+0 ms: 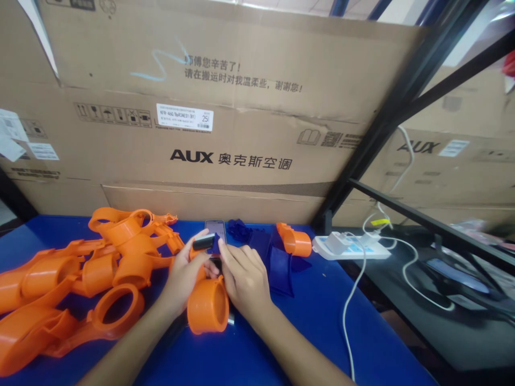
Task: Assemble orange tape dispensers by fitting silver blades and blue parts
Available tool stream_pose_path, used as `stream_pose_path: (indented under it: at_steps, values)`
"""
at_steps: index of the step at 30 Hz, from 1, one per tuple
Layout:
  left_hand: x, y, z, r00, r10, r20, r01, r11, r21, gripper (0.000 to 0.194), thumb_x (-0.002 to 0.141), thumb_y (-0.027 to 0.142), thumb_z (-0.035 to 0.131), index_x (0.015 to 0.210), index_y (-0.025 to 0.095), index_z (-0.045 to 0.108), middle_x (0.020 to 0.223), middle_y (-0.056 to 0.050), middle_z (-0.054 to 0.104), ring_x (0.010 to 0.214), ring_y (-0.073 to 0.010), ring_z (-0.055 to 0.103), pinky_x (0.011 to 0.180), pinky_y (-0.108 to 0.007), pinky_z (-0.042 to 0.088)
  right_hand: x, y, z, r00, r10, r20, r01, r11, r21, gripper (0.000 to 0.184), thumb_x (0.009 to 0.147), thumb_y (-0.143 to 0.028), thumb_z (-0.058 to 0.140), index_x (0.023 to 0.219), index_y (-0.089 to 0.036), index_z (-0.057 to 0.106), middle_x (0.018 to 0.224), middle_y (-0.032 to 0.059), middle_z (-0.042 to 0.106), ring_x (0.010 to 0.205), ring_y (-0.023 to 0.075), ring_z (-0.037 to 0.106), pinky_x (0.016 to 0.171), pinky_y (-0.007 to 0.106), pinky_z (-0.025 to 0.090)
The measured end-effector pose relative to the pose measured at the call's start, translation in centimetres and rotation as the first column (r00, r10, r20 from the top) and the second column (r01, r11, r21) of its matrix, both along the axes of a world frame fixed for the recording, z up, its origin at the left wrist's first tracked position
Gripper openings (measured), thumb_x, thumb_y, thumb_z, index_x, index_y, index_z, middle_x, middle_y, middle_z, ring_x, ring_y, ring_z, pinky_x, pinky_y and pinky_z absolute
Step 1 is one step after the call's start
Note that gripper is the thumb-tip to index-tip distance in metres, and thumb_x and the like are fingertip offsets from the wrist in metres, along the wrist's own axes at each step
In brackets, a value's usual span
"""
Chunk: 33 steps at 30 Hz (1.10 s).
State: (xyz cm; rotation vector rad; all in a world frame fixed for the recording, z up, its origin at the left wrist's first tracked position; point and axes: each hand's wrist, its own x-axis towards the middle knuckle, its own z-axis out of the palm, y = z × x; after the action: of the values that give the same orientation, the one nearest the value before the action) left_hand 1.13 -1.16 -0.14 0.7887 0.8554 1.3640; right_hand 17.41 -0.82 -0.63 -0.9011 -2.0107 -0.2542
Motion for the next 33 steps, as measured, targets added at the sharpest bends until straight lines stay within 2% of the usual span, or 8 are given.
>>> stream_pose_path:
  at_steps: [4,9,14,16,21,24,28,33]
  values:
    - [-0.3,0.0,0.2,0.999,-0.039,0.013,0.039,0.999,0.001,0.076,0.081,0.03,0.08,0.15,0.017,0.052,0.066,-0.002,0.072,0.063,-0.0186,0.071,0.064,-0.027,0.055,0.2,0.0,0.4,0.993,0.096,-0.075,-0.102,0.992,-0.073,0.051,0.1,-0.015,0.052,0.151,-0.023,0.053,0.114,0.0106,0.077,0.089,0.0253,0.065,0.076,0.043,0.047]
    - [-0.4,-0.7,0.9,0.985,-0.158,0.074,0.162,0.985,-0.061,0.09,0.082,0.032,0.08,0.16,0.02,0.037,0.068,-0.003,0.074,0.059,-0.02,0.071,0.059,-0.027,0.054,0.9,0.8,1.3,0.88,0.163,-0.446,-0.314,0.905,-0.288,0.038,0.104,-0.029,0.053,0.141,-0.027,0.06,0.116,0.0091,0.074,0.108,0.0257,0.068,0.094,0.045,0.053]
    - [0.0,-1.7,1.4,0.964,-0.264,0.034,0.266,0.961,-0.07,0.11,0.087,0.033,0.077,0.168,0.032,0.001,0.074,-0.006,0.078,0.067,-0.0268,0.077,0.068,-0.036,0.059,1.3,1.2,2.6,0.736,0.264,-0.624,-0.644,0.557,-0.524,0.042,0.105,-0.048,0.049,0.14,-0.026,0.058,0.117,0.0071,0.075,0.109,0.0237,0.071,0.098,0.041,0.056]
    - [0.1,-1.8,1.6,0.964,-0.264,0.03,0.265,0.961,-0.079,0.109,0.087,0.032,0.078,0.167,0.033,0.004,0.081,-0.008,0.079,0.075,-0.0294,0.079,0.073,-0.04,0.061,1.3,1.2,2.7,0.702,0.256,-0.665,-0.688,0.486,-0.539,0.039,0.104,-0.052,0.05,0.128,-0.025,0.065,0.115,0.0068,0.074,0.105,0.0234,0.072,0.095,0.04,0.057]
    - [0.1,-1.8,1.8,0.94,-0.323,0.112,0.325,0.946,-0.007,0.088,0.075,0.016,0.087,0.153,0.031,0.05,0.131,-0.014,0.071,0.104,-0.0319,0.077,0.095,-0.045,0.059,0.7,1.4,1.8,0.599,0.135,-0.789,-0.741,0.467,-0.482,0.041,0.095,-0.052,0.067,0.125,-0.026,0.058,0.105,0.0051,0.071,0.093,0.0201,0.071,0.078,0.031,0.06]
    - [0.2,-1.6,1.5,0.936,-0.34,0.085,0.336,0.94,0.058,0.062,0.076,0.02,0.087,0.135,0.022,0.068,0.134,-0.016,0.069,0.116,-0.0352,0.071,0.098,-0.045,0.058,0.3,1.3,1.3,0.597,0.095,-0.797,-0.734,0.464,-0.495,0.044,0.09,-0.053,0.072,0.121,-0.026,0.055,0.104,0.0047,0.067,0.081,0.0174,0.068,0.059,0.025,0.058]
    - [0.4,-1.0,1.1,0.969,-0.246,-0.03,0.248,0.966,0.072,0.041,0.083,0.032,0.083,0.121,0.018,0.076,0.129,-0.015,0.072,0.119,-0.0343,0.068,0.095,-0.041,0.06,0.0,0.9,1.4,0.623,0.081,-0.778,-0.717,0.457,-0.526,0.04,0.09,-0.052,0.072,0.115,-0.026,0.054,0.1,0.0023,0.064,0.063,0.0116,0.058,0.046,0.021,0.052]
    - [0.5,-0.8,0.9,0.969,-0.233,-0.079,0.24,0.967,0.083,0.044,0.082,0.033,0.083,0.122,0.018,0.074,0.129,-0.015,0.073,0.114,-0.0327,0.071,0.09,-0.038,0.061,-0.1,0.7,1.7,0.648,0.106,-0.754,-0.691,0.497,-0.524,0.034,0.091,-0.05,0.071,0.108,-0.024,0.055,0.095,0.0029,0.066,0.07,0.0149,0.062,0.051,0.024,0.054]
